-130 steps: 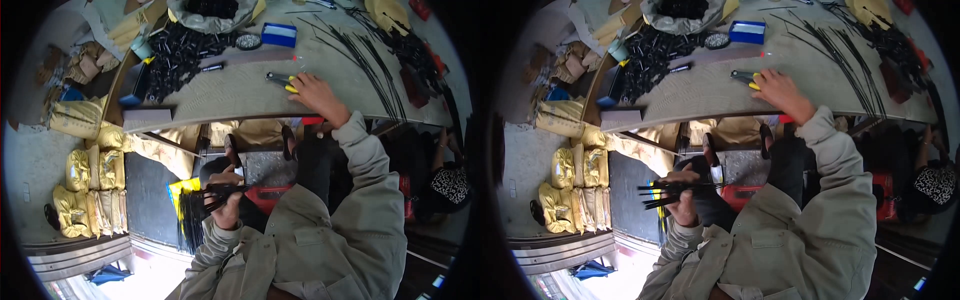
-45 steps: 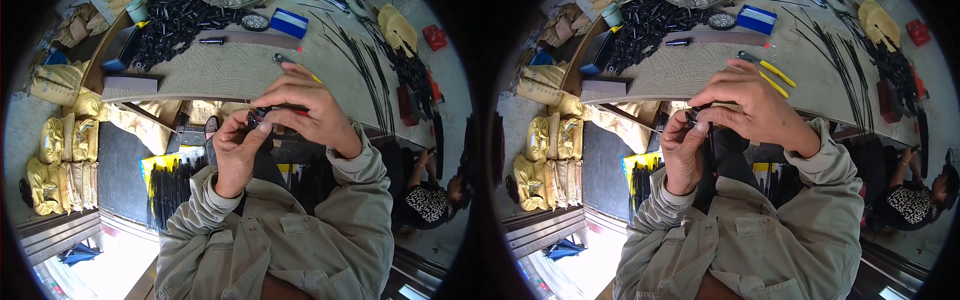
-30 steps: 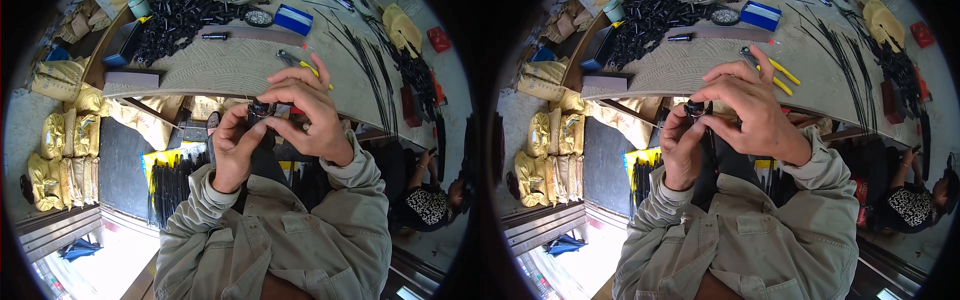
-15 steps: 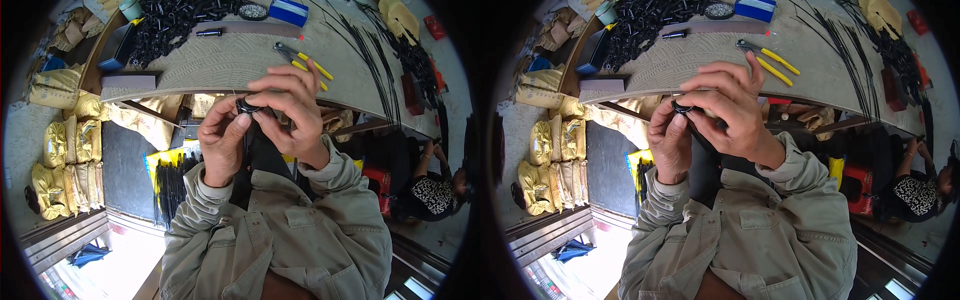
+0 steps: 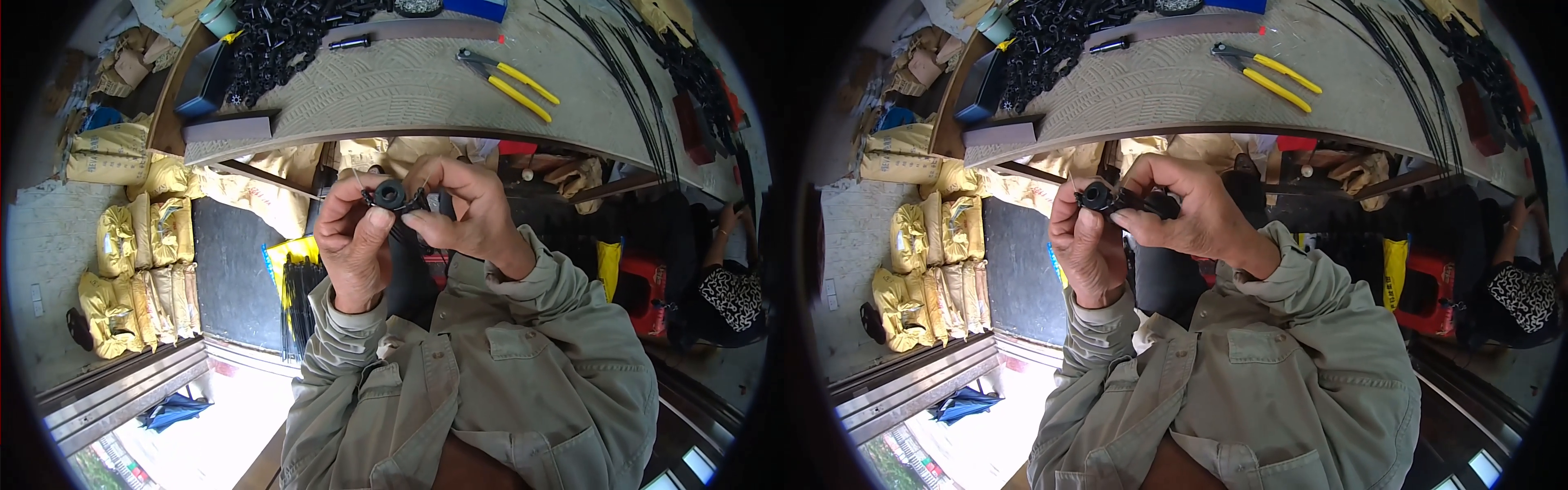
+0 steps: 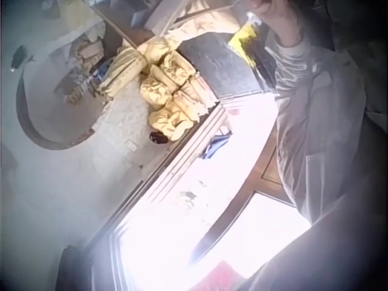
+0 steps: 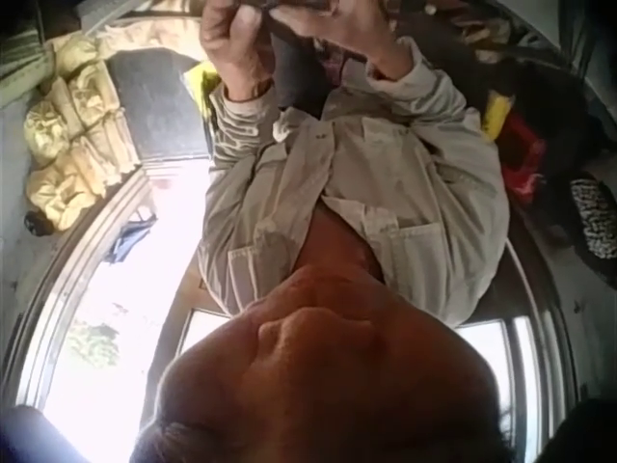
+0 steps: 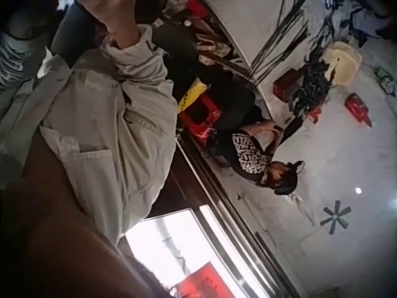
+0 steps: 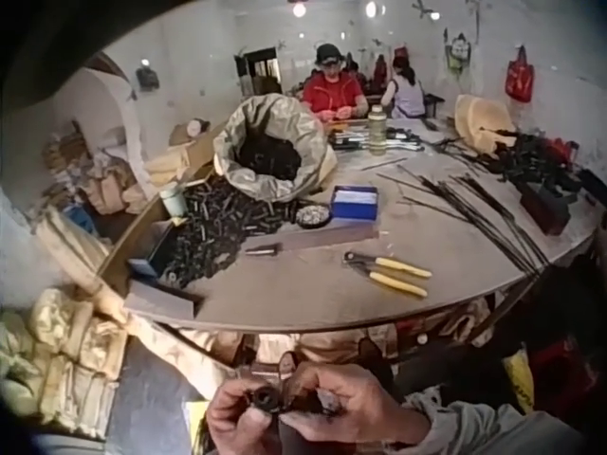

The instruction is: Assemble a bundle of black rods into a component base using pliers and a hammer.

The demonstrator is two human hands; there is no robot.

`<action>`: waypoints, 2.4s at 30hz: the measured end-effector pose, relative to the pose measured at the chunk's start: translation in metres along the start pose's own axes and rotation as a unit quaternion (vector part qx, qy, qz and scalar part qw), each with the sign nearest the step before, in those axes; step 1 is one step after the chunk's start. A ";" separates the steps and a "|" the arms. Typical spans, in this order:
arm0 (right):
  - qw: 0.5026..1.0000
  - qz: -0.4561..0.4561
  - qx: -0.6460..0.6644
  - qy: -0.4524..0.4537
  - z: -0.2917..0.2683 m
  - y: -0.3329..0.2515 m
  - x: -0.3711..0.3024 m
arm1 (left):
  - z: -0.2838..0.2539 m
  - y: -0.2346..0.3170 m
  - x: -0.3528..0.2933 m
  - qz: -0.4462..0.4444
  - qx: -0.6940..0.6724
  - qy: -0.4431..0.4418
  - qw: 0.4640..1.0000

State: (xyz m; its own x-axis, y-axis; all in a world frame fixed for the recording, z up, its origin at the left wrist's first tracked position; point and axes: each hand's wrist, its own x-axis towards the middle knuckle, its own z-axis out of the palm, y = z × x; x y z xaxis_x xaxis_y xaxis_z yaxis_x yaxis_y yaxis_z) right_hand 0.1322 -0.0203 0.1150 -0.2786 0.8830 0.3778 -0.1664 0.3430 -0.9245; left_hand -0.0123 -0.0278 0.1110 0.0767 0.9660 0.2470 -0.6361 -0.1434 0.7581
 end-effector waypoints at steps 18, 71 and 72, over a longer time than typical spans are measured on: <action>0.987 0.035 0.079 -0.133 -0.007 0.008 0.000 | -0.023 0.005 -0.015 -0.073 0.011 -0.136 0.988; 0.971 -0.184 -0.141 0.064 0.034 0.060 -0.045 | -0.024 0.016 -0.047 0.085 0.380 -0.077 0.918; 0.971 -0.182 -0.143 0.063 0.033 0.059 -0.045 | -0.021 0.015 -0.048 0.087 0.382 -0.061 0.918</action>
State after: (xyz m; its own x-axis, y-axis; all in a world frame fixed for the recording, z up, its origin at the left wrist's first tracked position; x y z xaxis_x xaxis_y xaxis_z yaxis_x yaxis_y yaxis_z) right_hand 0.1041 -0.0502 0.0449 -0.1290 0.7123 0.6900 0.0414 0.6990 -0.7139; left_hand -0.0419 -0.0714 0.0976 0.1401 0.8899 0.4341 0.0733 -0.4465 0.8917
